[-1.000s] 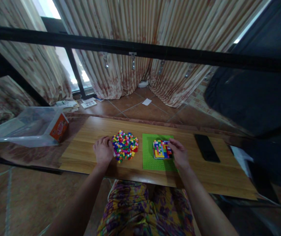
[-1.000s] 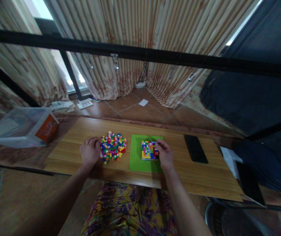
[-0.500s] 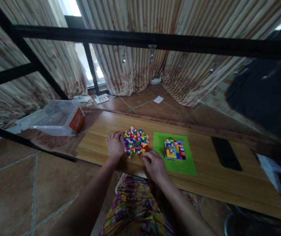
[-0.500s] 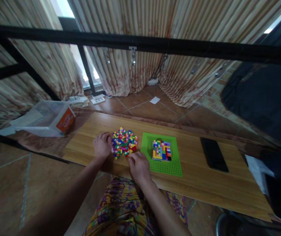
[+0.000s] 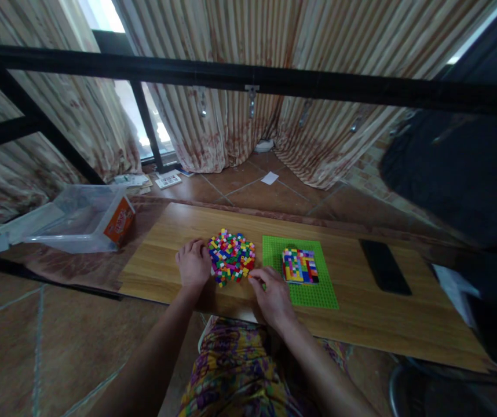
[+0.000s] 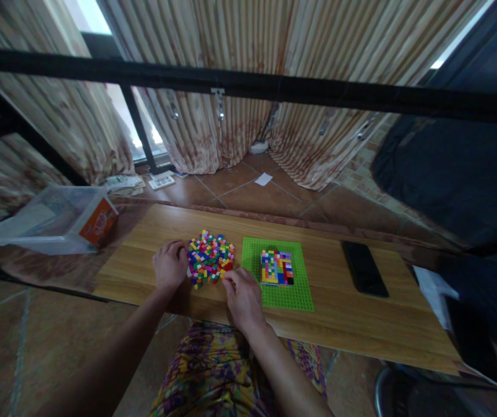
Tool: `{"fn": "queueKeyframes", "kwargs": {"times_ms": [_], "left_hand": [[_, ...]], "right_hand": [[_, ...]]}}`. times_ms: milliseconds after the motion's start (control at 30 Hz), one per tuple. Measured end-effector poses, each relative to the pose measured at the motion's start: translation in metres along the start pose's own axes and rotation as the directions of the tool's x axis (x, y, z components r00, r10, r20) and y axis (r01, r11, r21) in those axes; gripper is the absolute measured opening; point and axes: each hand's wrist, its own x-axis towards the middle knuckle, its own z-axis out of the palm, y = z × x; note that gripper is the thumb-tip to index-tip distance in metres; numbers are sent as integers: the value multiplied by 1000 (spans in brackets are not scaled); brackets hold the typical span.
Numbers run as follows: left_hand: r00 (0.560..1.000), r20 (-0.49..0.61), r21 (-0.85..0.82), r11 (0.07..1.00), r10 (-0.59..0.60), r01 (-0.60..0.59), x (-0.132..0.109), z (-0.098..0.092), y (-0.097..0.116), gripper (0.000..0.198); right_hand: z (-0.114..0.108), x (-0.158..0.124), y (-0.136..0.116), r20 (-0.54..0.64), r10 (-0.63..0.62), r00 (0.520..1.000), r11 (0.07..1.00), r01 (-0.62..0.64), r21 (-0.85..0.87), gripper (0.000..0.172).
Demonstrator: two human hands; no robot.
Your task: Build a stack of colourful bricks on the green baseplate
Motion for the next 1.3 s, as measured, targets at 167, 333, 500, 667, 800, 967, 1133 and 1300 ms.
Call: {"fn": "queueKeyframes", "kwargs": {"times_ms": [167, 333, 500, 667, 800, 967, 1133, 1300], "left_hand": [[1000, -4, 4, 1000, 12, -12, 1, 1, -2, 28], [999, -32, 5, 1000, 12, -12, 2, 5, -4, 29], [999, -48, 6, 1000, 17, -16, 3, 7, -6, 29], [998, -55, 5, 1000, 30, -29, 3, 8, -7, 29], [999, -46, 5, 1000, 23, -23, 2, 6, -5, 28], [1000, -24, 8, 1000, 18, -18, 3, 3, -3, 29], [1000, -17, 12, 1000, 16, -16, 3, 2, -3, 29], [1000, -21, 19, 1000, 8, -7, 2, 3, -2, 30]], "right_hand": [[-52, 0, 20, -186, 96, 978, 994, -85, 70, 20], [-93, 8, 67, -336, 202, 920, 977, -211, 10, 26], [-101, 18, 93, -333, 221, 917, 968, -247, -37, 31], [-99, 23, 96, -318, 200, 927, 973, -227, -50, 30], [-99, 25, 95, -308, 209, 928, 974, -226, -22, 28], [-99, 28, 94, -309, 267, 913, 960, -279, 6, 29], [-97, 27, 94, -330, 293, 898, 954, -299, 32, 31], [-97, 24, 97, -368, 347, 863, 938, -316, 144, 33]]}}
